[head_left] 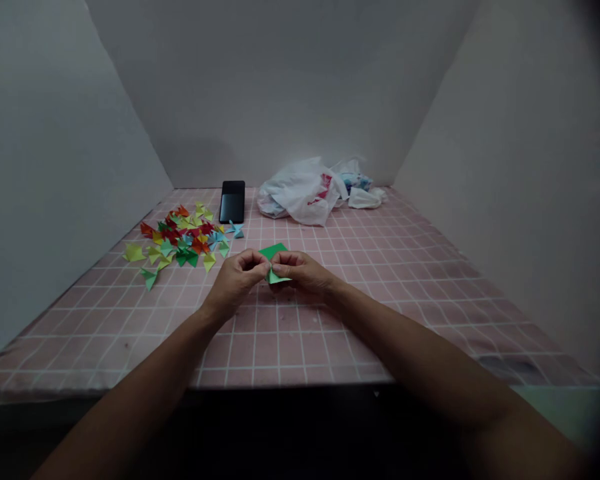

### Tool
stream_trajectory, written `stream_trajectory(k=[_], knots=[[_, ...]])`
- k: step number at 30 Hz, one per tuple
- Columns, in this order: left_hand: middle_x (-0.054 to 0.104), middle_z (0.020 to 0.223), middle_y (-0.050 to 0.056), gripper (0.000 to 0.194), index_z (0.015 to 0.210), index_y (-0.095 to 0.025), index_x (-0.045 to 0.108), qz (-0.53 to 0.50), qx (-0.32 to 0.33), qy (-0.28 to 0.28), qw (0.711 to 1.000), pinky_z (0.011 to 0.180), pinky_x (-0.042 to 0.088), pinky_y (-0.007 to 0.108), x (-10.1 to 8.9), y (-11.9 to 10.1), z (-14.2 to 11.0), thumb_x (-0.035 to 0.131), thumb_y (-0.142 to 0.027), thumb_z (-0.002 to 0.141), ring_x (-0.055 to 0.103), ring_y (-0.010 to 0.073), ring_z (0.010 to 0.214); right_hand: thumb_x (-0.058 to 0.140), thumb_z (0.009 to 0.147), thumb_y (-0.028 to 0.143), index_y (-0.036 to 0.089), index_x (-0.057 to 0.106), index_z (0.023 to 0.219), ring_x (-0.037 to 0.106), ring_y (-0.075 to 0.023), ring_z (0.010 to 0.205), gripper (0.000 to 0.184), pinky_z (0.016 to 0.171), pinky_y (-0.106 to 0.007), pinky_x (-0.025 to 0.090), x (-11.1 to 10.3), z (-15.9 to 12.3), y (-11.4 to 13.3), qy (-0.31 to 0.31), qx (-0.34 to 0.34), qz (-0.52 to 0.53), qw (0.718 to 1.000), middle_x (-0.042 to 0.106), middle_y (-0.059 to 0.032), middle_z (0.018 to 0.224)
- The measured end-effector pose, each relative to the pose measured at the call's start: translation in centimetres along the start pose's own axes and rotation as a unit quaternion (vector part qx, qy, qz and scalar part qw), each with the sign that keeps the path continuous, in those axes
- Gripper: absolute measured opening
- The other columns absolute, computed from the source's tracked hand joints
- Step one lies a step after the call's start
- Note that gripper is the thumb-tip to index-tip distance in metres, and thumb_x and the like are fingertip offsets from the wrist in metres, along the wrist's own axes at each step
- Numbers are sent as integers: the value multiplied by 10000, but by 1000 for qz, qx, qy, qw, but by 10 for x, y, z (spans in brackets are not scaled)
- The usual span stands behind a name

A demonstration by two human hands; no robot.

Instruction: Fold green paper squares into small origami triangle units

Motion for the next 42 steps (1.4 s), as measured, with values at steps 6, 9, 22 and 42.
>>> stream_trajectory(k=[6,9,22,42], knots=[[663,710,12,216,703,-176,710,6,20,14,1000,726,457,303,1,-6,-2,733,-383,759,582,165,695,890,700,495,181,631,768,610,-112,624,413,618,-255,553,0,1,5,8,-26,1,1000,634,17,721],[673,718,15,210,706,-179,718,1,18,20,1000,732,464,308,1,-5,-2,746,-381,758,592,168,697,894,693,499,187,634,763,609,-115,624,413,614,-255,554,0,0,6,9,-21,3,1000,637,19,717],[624,698,-11,192,696,-186,677,23,19,-1,1000,662,418,286,0,-5,-3,773,-351,714,540,145,659,880,717,469,183,623,767,588,-101,602,388,601,-244,542,0,-1,5,7,-21,-16,1000,620,27,696],[637,723,-1,222,709,-174,697,14,36,13,999,755,435,293,1,-7,-2,736,-376,793,553,155,723,843,759,504,172,621,769,600,-107,615,399,603,-266,571,0,0,14,8,-72,-53,996,625,16,724]])
Point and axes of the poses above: each hand's wrist, its own z-axis towards the middle knuckle, its own x-axis out of the palm, y = z × x, the point moved 8 cm from there along z, towards the middle knuckle
